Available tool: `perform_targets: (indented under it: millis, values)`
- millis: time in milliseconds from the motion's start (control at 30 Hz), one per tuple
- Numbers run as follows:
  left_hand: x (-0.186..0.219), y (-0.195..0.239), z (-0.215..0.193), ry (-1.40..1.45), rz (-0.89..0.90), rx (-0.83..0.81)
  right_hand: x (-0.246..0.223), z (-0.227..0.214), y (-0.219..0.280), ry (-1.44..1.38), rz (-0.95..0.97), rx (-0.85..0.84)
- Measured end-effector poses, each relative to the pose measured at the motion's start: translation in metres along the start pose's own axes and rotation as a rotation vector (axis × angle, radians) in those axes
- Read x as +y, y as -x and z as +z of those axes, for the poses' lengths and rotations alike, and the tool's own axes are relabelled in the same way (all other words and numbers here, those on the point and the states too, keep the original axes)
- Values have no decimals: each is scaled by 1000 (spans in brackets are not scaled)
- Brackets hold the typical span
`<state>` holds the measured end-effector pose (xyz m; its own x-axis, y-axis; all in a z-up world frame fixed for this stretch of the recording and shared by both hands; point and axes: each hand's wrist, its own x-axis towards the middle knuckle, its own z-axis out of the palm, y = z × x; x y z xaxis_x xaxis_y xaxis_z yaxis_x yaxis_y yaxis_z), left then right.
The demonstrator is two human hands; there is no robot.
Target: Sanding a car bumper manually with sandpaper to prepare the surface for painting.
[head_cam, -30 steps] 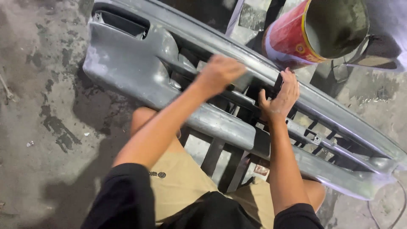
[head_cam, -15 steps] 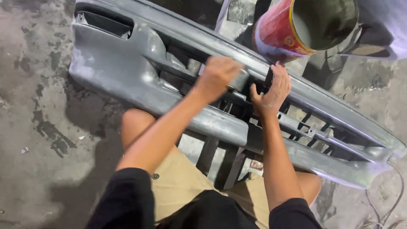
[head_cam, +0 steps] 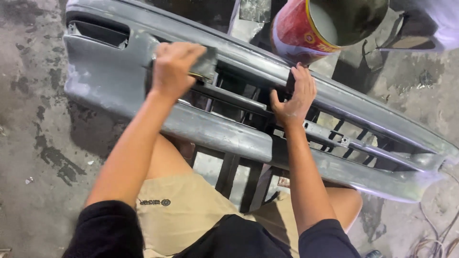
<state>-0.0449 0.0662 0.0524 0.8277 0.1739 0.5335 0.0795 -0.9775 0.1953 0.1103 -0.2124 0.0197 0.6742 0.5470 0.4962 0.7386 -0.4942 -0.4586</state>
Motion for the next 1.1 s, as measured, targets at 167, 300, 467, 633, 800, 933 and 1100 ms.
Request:
perform_targets:
  millis: [167, 300, 467, 633, 800, 933, 1100]
  values:
    - [11, 8, 17, 47, -105, 48, -3, 1, 3, -14, 17, 9]
    - [51, 1, 69, 10, -21, 138, 12, 14, 4, 23, 39, 27]
    - [117, -7, 112, 137, 65, 151, 27, 21, 10, 59, -9, 37]
    - [104, -17, 74, -15, 141, 215, 38, 22, 13, 66, -34, 26]
    - [8, 6, 70, -127, 144, 132, 32, 20, 12, 44, -3, 22]
    - [-85, 22, 20, -184, 127, 104, 33, 24, 12, 65, 19, 37]
    - [-97, 25, 5, -70, 57, 67, 31, 24, 11, 66, 22, 59]
